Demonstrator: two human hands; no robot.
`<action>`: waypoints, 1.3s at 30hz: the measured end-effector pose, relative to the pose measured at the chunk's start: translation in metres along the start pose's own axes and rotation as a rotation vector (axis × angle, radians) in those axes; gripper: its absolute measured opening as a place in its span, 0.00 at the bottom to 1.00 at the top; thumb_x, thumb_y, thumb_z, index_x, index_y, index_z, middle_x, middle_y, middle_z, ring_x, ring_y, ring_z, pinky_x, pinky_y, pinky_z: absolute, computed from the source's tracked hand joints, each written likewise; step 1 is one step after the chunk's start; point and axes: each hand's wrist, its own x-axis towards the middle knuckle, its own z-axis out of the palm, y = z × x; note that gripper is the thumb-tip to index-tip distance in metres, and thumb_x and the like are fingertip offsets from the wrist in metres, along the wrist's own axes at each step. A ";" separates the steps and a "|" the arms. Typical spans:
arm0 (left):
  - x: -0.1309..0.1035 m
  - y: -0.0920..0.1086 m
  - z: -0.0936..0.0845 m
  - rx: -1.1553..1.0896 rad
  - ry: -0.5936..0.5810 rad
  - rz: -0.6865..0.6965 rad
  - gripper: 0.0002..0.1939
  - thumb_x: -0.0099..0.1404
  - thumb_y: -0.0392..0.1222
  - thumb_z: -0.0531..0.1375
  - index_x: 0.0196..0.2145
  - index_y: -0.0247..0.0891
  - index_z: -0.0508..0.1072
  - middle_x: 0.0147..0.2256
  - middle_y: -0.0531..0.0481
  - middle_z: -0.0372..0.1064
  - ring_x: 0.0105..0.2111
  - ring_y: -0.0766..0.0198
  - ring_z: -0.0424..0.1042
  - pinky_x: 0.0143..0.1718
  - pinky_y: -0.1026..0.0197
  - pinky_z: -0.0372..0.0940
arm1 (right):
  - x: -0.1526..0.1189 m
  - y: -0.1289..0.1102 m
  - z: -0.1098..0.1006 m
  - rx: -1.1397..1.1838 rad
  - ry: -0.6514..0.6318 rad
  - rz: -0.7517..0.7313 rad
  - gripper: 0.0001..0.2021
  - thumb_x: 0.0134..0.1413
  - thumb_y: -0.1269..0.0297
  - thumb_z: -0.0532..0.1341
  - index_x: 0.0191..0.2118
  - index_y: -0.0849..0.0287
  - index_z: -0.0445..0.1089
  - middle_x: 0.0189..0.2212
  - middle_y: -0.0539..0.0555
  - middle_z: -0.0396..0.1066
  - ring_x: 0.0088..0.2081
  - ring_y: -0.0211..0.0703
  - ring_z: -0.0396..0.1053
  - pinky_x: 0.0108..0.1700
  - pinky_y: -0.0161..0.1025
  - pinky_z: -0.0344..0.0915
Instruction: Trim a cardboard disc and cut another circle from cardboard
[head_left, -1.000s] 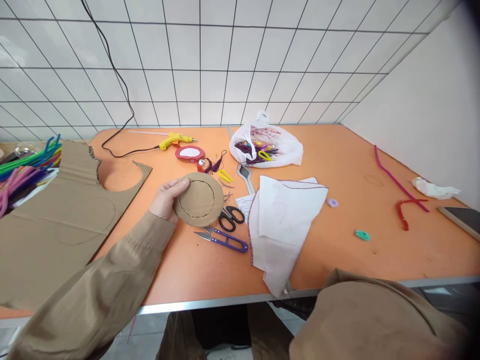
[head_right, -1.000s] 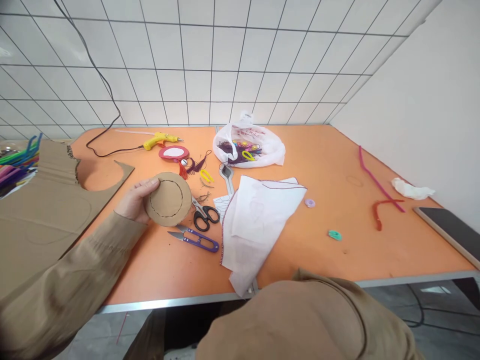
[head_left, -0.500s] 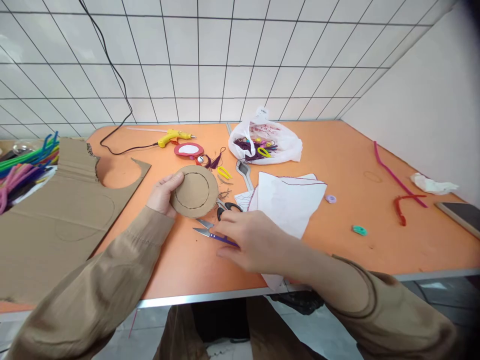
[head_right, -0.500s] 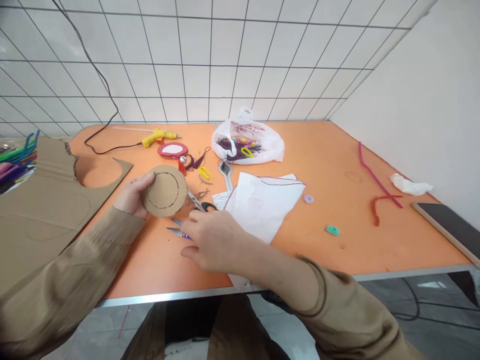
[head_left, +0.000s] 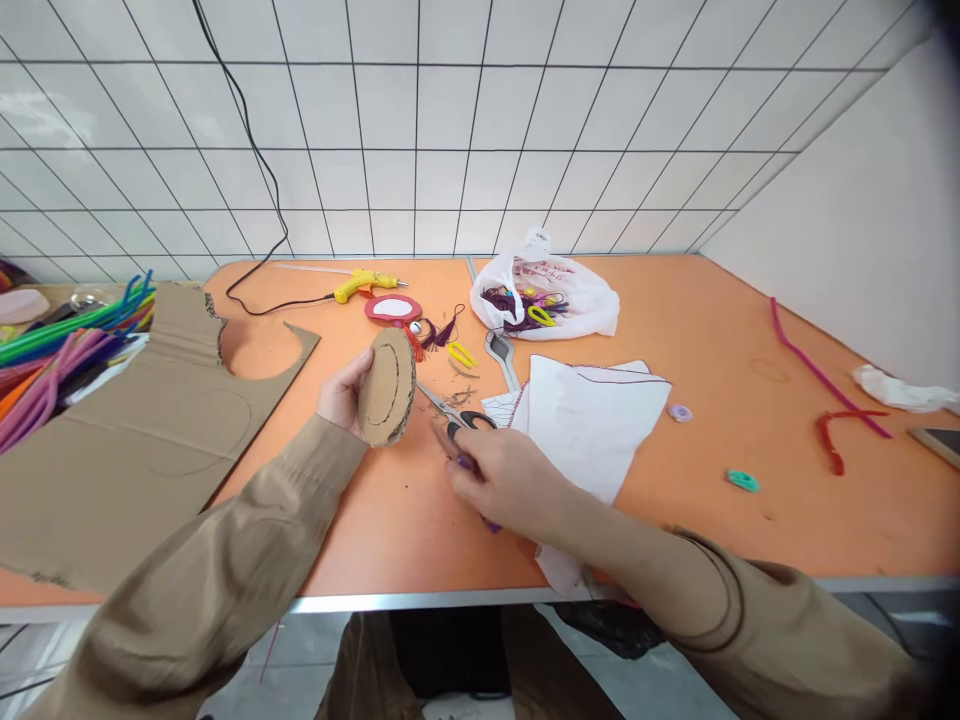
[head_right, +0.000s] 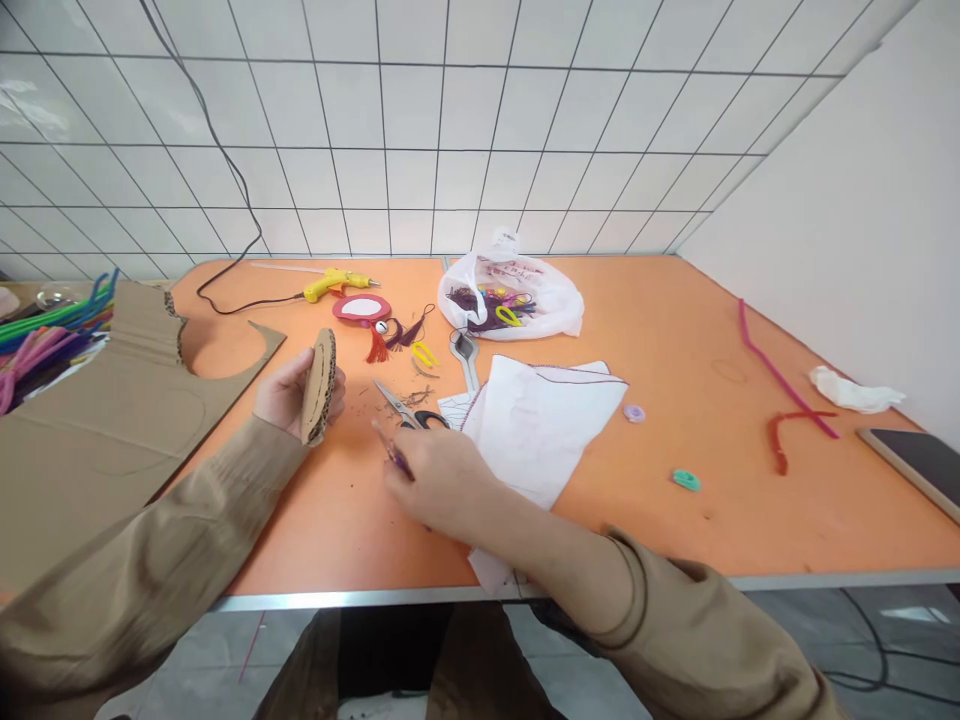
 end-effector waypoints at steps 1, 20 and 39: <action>0.001 0.000 -0.001 -0.002 -0.006 -0.001 0.18 0.67 0.42 0.49 0.41 0.30 0.76 0.21 0.44 0.74 0.20 0.59 0.74 0.20 0.60 0.69 | 0.000 0.000 -0.005 0.218 -0.023 0.052 0.08 0.53 0.68 0.54 0.24 0.59 0.62 0.23 0.54 0.69 0.24 0.40 0.65 0.26 0.36 0.56; 0.014 -0.012 -0.006 -0.005 0.124 0.079 0.24 0.72 0.37 0.48 0.61 0.21 0.59 0.29 0.44 0.79 0.28 0.62 0.78 0.30 0.65 0.74 | -0.007 0.000 -0.013 1.634 -0.445 0.299 0.26 0.67 0.51 0.43 0.40 0.65 0.71 0.12 0.46 0.61 0.10 0.29 0.49 0.14 0.29 0.46; 0.014 -0.018 -0.005 0.053 0.096 0.002 0.22 0.71 0.36 0.48 0.58 0.21 0.63 0.35 0.38 0.79 0.32 0.60 0.79 0.36 0.62 0.74 | -0.005 -0.002 -0.007 1.699 -0.382 0.378 0.23 0.67 0.53 0.45 0.38 0.65 0.72 0.12 0.46 0.60 0.11 0.29 0.49 0.15 0.29 0.46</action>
